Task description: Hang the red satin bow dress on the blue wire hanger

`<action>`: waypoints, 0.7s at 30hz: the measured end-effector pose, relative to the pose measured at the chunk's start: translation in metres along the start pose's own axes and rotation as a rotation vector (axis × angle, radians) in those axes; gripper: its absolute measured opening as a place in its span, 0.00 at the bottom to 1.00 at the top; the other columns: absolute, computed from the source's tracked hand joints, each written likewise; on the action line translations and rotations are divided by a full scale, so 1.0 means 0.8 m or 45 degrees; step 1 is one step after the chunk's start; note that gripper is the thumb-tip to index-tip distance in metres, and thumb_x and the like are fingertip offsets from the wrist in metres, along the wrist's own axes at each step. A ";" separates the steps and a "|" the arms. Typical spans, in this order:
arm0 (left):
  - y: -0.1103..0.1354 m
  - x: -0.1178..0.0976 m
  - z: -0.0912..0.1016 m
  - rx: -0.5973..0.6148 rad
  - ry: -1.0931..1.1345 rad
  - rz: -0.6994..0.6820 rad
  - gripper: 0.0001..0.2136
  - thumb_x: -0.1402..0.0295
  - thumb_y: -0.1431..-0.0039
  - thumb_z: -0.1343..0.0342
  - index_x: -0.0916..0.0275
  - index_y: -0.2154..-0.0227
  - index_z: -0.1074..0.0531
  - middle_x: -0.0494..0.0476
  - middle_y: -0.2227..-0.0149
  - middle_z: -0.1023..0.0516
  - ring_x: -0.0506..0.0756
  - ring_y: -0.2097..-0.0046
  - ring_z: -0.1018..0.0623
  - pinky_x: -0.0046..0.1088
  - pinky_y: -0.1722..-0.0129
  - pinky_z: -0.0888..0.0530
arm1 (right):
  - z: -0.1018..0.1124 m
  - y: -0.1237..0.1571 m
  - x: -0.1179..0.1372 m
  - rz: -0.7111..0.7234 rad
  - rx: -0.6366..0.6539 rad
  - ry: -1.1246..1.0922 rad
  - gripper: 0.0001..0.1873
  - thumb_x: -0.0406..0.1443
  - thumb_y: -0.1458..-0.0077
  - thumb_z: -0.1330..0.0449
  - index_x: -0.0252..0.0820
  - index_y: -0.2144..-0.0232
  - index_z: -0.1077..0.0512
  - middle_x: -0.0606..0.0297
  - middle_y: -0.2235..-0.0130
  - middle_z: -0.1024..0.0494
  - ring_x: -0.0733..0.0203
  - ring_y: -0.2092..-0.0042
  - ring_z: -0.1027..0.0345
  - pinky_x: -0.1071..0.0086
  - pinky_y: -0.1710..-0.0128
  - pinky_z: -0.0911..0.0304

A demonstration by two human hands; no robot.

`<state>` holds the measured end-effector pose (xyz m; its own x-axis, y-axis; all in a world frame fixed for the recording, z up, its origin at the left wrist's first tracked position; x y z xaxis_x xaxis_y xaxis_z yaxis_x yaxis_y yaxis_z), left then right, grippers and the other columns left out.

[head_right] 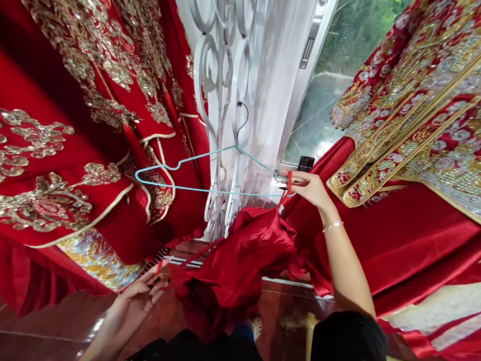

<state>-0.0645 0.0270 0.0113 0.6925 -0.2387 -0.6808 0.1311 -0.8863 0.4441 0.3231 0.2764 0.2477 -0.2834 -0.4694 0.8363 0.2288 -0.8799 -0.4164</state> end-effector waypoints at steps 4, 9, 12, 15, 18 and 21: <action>0.011 -0.037 -0.021 0.070 -0.173 -0.196 0.22 0.72 0.57 0.37 0.60 0.55 0.18 0.60 0.44 0.21 0.56 0.59 0.18 0.30 0.58 0.20 | -0.024 0.005 0.021 -0.089 0.159 0.115 0.20 0.43 0.60 0.26 0.39 0.64 0.17 0.65 0.72 0.18 0.63 0.77 0.28 0.70 0.77 0.30; 0.005 -0.098 -0.045 0.156 -0.298 -0.370 0.21 0.67 0.51 0.38 0.62 0.51 0.21 0.65 0.37 0.28 0.70 0.40 0.25 0.39 0.51 0.21 | -0.038 0.030 0.039 -0.166 0.400 0.148 0.10 0.40 0.54 0.28 0.40 0.71 0.20 0.72 0.82 0.26 0.69 0.81 0.33 0.76 0.81 0.37; -0.013 -0.155 -0.062 0.175 -0.306 -0.506 0.19 0.61 0.43 0.42 0.65 0.51 0.23 0.67 0.36 0.30 0.69 0.36 0.29 0.37 0.51 0.21 | -0.016 0.043 0.050 -0.197 0.334 0.194 0.08 0.35 0.50 0.33 0.35 0.68 0.19 0.71 0.82 0.25 0.75 0.82 0.36 0.79 0.80 0.41; -0.033 -0.217 -0.090 0.202 -0.281 -0.631 0.19 0.57 0.35 0.50 0.64 0.51 0.24 0.65 0.36 0.29 0.64 0.36 0.28 0.37 0.46 0.23 | 0.010 0.048 0.060 -0.209 0.207 0.218 0.10 0.32 0.50 0.37 0.28 0.67 0.19 0.66 0.80 0.22 0.80 0.83 0.38 0.78 0.80 0.47; -0.048 -0.259 -0.132 0.289 -0.324 -0.653 0.23 0.55 0.30 0.57 0.66 0.51 0.25 0.66 0.38 0.28 0.62 0.37 0.27 0.39 0.41 0.26 | 0.021 0.054 0.064 -0.281 0.142 0.249 0.12 0.30 0.51 0.38 0.27 0.66 0.18 0.66 0.82 0.24 0.81 0.84 0.39 0.76 0.81 0.51; -0.058 -0.279 -0.170 0.366 -0.406 -0.624 0.25 0.54 0.29 0.60 0.70 0.50 0.27 0.69 0.40 0.27 0.62 0.36 0.28 0.41 0.39 0.28 | 0.025 0.061 0.064 -0.389 0.092 0.344 0.13 0.29 0.50 0.39 0.27 0.63 0.18 0.67 0.84 0.25 0.83 0.85 0.42 0.75 0.81 0.52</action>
<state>-0.1289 0.1749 0.2219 0.3502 0.1531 -0.9241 0.1527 -0.9827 -0.1050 0.3384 0.2110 0.2774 -0.5803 -0.1983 0.7899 0.1581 -0.9789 -0.1295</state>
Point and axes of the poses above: each hand's wrist, its own y-axis away from the middle knuckle, its own z-axis out of the back of the hand, x = y × z, the point moved 10 cm from there along -y, towards the middle knuckle
